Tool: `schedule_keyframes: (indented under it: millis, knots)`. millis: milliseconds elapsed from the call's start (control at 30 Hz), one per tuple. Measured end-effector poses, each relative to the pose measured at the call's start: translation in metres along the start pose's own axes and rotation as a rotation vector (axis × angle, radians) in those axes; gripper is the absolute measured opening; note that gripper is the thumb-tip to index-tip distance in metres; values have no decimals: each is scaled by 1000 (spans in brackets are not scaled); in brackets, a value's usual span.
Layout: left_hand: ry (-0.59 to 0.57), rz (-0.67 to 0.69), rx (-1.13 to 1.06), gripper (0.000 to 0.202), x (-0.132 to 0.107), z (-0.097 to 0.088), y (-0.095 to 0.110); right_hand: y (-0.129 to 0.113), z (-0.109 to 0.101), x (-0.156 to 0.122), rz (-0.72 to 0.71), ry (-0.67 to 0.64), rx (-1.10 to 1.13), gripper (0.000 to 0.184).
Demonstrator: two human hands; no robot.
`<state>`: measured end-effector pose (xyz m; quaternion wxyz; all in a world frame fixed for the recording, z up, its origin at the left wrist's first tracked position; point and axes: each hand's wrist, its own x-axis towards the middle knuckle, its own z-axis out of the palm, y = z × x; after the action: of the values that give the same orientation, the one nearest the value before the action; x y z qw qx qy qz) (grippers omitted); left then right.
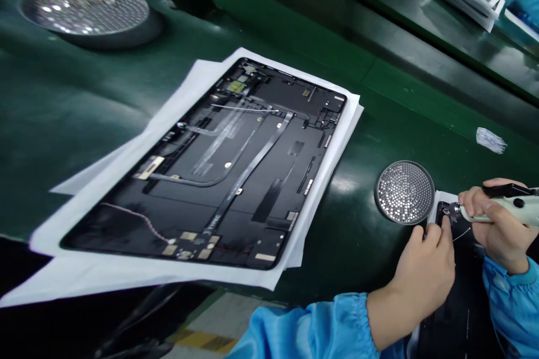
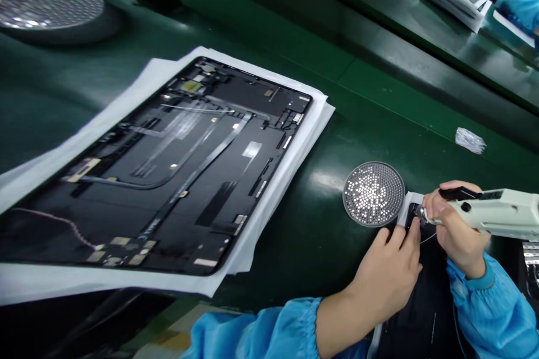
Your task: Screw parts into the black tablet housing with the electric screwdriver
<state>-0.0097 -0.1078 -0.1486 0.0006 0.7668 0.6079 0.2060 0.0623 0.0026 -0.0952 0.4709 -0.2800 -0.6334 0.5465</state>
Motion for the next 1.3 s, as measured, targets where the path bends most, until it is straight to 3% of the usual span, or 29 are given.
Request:
schedule_keyframes:
  millis: [300,500,600,767,933,1033,1167,1300]
  knots:
    - [-40,21,-14,44,1,-1,-1,-1,6,1,-27,-17,-45,17]
    - [-54,13,26,46,-3,-3,4,3,5,2,61,22,-14,14]
    - [34,70,48,43,-21,-7,12,2,3,3,56,52,8,15]
    - [265,327,-127,18,-74,-3,26,-23,-11,4,19,126,1,23]
    - [170,479,-180,27,-108,9,31,-50,-26,5,-48,166,-60,18]
    - [161,534,-147,28,-108,9,30,-56,-29,5,-74,204,-59,17]
    - [211,455,-179,22,-102,3,31,-59,-30,1,-53,205,-62,18]
    - [207,471,-186,15,-100,-1,34,-60,-28,-3,22,163,-56,18]
